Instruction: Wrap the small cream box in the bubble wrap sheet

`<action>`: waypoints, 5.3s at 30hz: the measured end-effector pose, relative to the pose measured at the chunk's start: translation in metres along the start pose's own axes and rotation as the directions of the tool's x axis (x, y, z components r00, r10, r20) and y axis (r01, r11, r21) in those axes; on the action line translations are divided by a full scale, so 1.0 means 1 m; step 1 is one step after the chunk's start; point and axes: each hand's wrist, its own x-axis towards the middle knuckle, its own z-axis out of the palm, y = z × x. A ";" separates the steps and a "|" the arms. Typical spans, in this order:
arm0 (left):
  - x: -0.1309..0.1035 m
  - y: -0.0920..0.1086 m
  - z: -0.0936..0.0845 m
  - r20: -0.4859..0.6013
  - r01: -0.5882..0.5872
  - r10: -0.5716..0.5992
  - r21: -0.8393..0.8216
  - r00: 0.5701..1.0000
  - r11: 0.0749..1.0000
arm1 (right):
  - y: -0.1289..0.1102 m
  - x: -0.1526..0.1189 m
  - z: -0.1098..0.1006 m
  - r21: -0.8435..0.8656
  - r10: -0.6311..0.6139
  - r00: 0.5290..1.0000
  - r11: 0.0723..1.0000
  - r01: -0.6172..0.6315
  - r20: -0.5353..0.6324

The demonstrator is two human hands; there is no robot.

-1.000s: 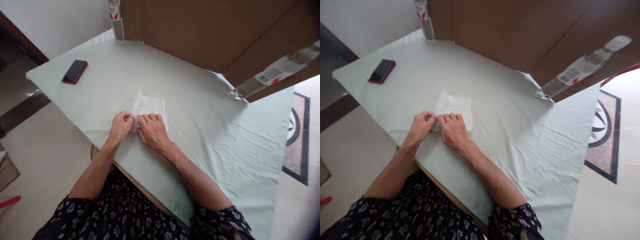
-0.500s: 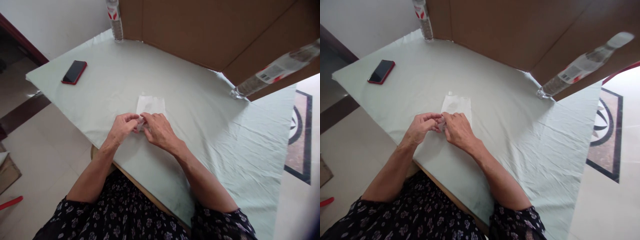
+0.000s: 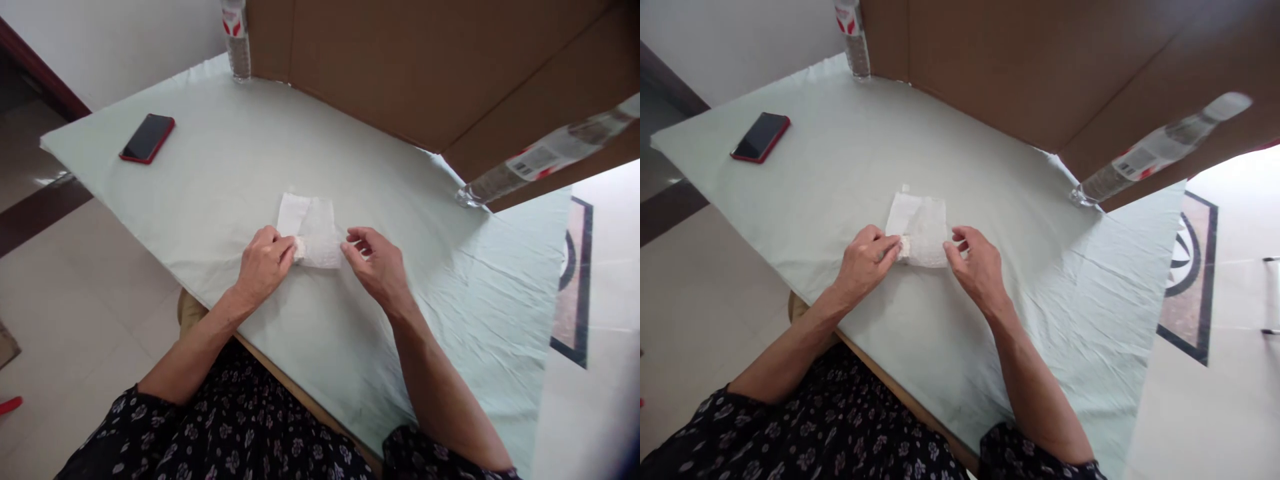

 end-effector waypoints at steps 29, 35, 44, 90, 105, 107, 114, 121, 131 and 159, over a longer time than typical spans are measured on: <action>0.001 0.002 0.011 -0.029 -0.134 0.139 0.129 0.990 0.983 | -0.040 0.009 0.062 0.434 0.173 0.983 0.883 -0.179 0.054; 0.001 0.001 0.013 0.022 -0.015 0.017 -0.081 1.000 0.997 | -0.047 0.007 0.060 0.455 0.191 0.972 0.859 -0.234 0.140; -0.003 -0.003 0.011 -0.001 0.131 -0.151 -0.498 0.988 0.857 | -0.046 0.002 0.042 0.216 -0.051 0.957 0.976 -0.012 0.287; -0.003 -0.004 0.025 -0.105 -0.031 0.003 -0.269 0.994 0.963 | -0.017 0.102 0.075 0.506 0.070 0.922 0.818 -0.272 0.382; -0.006 -0.003 0.025 -0.220 0.171 -0.215 -0.204 0.951 0.964 | -0.032 0.043 0.051 0.592 -0.172 0.942 0.805 -0.035 0.289; -0.006 -0.005 0.026 -0.195 0.154 -0.196 -0.213 0.961 0.965 | -0.033 0.034 0.049 0.554 -0.191 0.942 0.833 0.007 0.275; -0.006 -0.007 0.020 -0.049 0.142 -0.168 -0.332 0.985 0.932 | -0.017 0.008 0.057 0.489 -0.333 0.939 0.836 0.250 0.088; -0.005 -0.012 0.009 0.041 0.130 -0.124 -0.346 0.991 0.929 | -0.002 0.002 0.062 0.474 -0.401 0.913 0.820 0.320 0.079; -0.010 -0.037 -0.010 0.222 -0.055 0.144 -0.364 0.964 0.930 | 0.015 -0.004 0.072 0.220 -0.631 0.773 0.765 0.605 0.066; 0.029 -0.027 -0.010 0.615 0.620 -0.170 -0.656 0.770 0.432 | -0.008 0.018 0.062 0.651 0.030 0.909 0.687 -0.321 0.416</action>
